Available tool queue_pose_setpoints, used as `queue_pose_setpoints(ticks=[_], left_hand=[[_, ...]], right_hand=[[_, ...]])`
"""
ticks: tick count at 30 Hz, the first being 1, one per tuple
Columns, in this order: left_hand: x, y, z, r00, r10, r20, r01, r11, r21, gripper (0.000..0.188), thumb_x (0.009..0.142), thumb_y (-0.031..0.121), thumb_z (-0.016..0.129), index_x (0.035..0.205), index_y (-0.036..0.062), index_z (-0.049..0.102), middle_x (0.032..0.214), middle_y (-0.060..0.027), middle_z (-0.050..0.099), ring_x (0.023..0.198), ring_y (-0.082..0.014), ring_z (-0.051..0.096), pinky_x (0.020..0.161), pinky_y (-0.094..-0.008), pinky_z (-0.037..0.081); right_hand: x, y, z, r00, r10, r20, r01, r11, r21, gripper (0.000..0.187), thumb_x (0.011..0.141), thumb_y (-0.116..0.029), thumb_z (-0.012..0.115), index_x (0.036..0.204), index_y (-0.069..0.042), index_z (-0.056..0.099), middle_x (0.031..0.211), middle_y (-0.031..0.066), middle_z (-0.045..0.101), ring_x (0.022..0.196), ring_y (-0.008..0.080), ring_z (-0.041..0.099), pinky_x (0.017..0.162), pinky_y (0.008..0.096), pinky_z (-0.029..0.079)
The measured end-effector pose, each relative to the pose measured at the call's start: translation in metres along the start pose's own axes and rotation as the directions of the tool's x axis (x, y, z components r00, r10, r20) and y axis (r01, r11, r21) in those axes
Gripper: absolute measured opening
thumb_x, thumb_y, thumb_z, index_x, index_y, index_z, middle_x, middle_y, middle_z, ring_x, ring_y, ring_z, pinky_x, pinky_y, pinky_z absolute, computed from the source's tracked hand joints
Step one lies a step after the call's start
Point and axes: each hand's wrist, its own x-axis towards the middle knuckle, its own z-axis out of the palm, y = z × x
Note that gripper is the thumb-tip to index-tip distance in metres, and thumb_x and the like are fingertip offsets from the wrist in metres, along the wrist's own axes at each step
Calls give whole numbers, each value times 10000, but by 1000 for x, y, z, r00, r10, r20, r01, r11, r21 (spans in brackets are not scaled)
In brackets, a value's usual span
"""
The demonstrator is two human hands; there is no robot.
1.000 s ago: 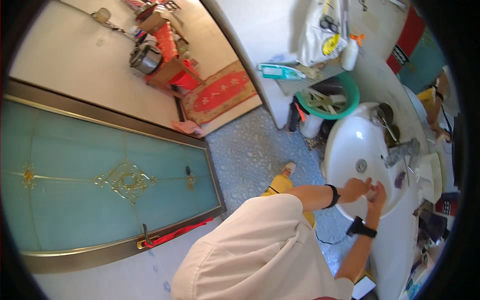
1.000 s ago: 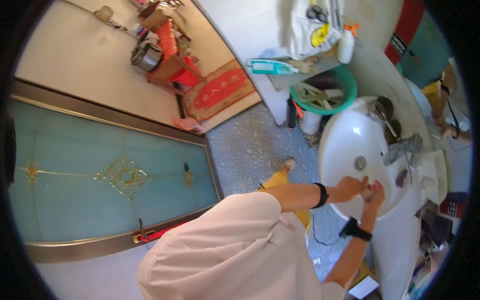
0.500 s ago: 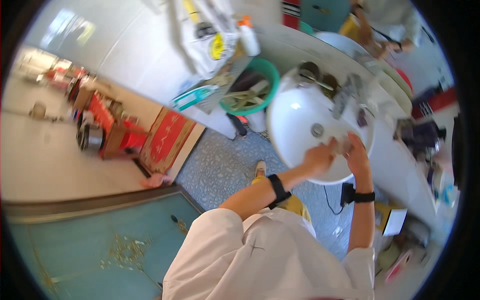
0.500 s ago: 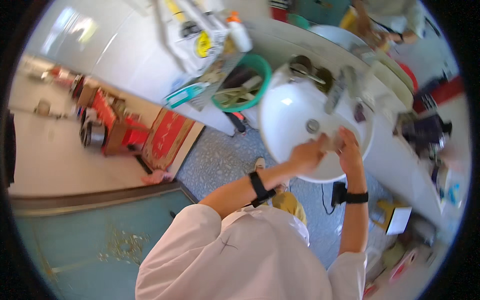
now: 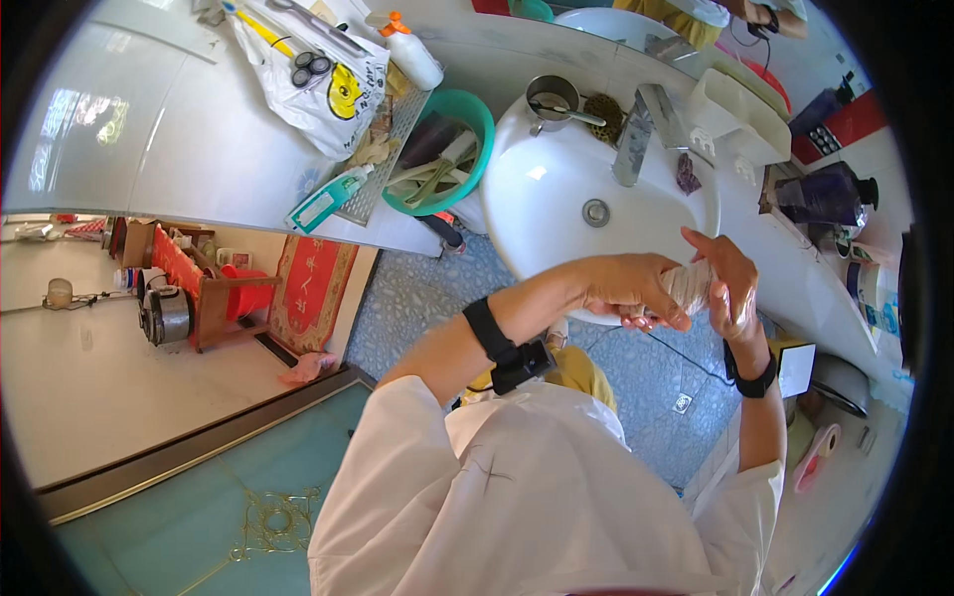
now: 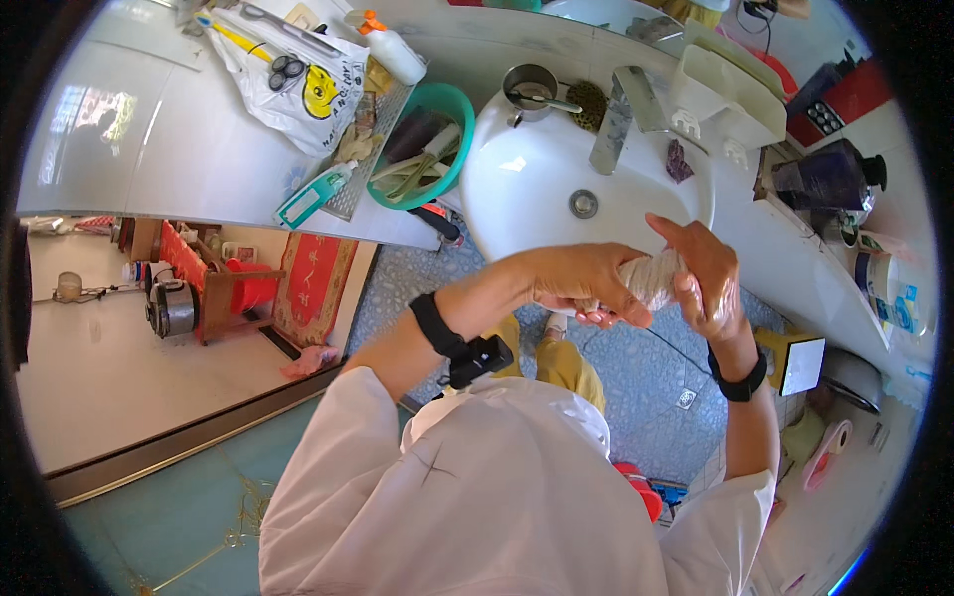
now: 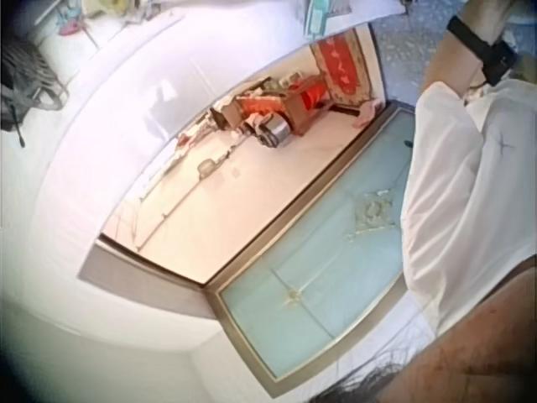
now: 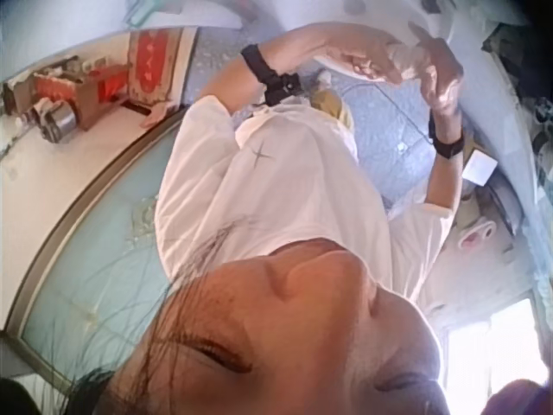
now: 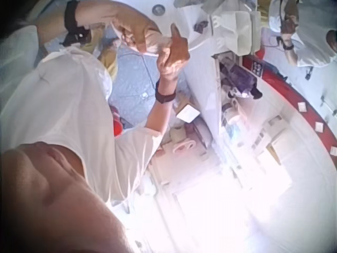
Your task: Washing a cloth in a bathroom sink.
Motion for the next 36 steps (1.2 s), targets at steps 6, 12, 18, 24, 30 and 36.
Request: queue_pose_setpoints(ticks=[6, 12, 18, 24, 30, 36], left_hand=[[24, -4, -29, 853, 201, -482, 257, 642, 722, 299, 638, 159, 673, 841, -5, 527, 645, -119, 571, 559, -225, 569, 508, -307, 451], [31, -77, -75, 619, 454, -641, 517, 379, 767, 289, 631, 134, 587, 866, -23, 522, 674, -214, 581, 705, -351, 588, 638, -404, 468], [34, -130, -108, 623, 564, -542, 546, 182, 818, 271, 663, 129, 543, 878, -24, 484, 615, -169, 578, 597, -337, 586, 537, -422, 460], [26, -108, -84, 576, 542, -611, 571, 268, 776, 340, 646, 92, 565, 945, -18, 446, 789, -196, 557, 712, -347, 581, 592, -424, 463], [-26, 23, -24, 549, 776, -310, 371, 105, 923, 360, 564, 109, 655, 880, 8, 516, 890, -204, 459, 790, -366, 528, 693, -397, 446], [-40, 18, -25, 657, 682, -321, -326, 642, 694, 453, 583, 142, 725, 973, 39, 519, 840, -100, 567, 761, -202, 530, 735, -295, 418]], right_hand=[[8, 44, 25, 966, 256, -11, -251, 937, -243, 127, 774, -77, 414, 710, -9, 500, 690, 173, 533, 558, 356, 486, 495, 376, 407], [-42, 134, 128, 970, 238, 47, -155, 758, -634, 69, 713, -87, 484, 679, -28, 469, 714, 162, 562, 612, 328, 553, 505, 408, 452], [-68, 157, 178, 763, 635, 122, -510, 707, -491, 132, 737, -145, 486, 716, -17, 512, 666, 179, 560, 608, 304, 576, 489, 375, 467], [-42, 115, 131, 250, 908, 337, -964, 199, 179, 374, 809, -401, 455, 889, -45, 537, 786, 87, 539, 711, 188, 551, 438, 313, 478], [35, 16, 2, 842, 453, 295, -537, 761, 363, 405, 829, -339, 450, 1114, -51, 465, 1046, 39, 489, 902, 103, 488, 735, 244, 418], [-6, 47, 18, 934, 358, 7, -118, 291, 949, 538, 751, -405, 558, 1117, -22, 463, 1125, 94, 482, 1029, 182, 469, 836, 284, 393]])
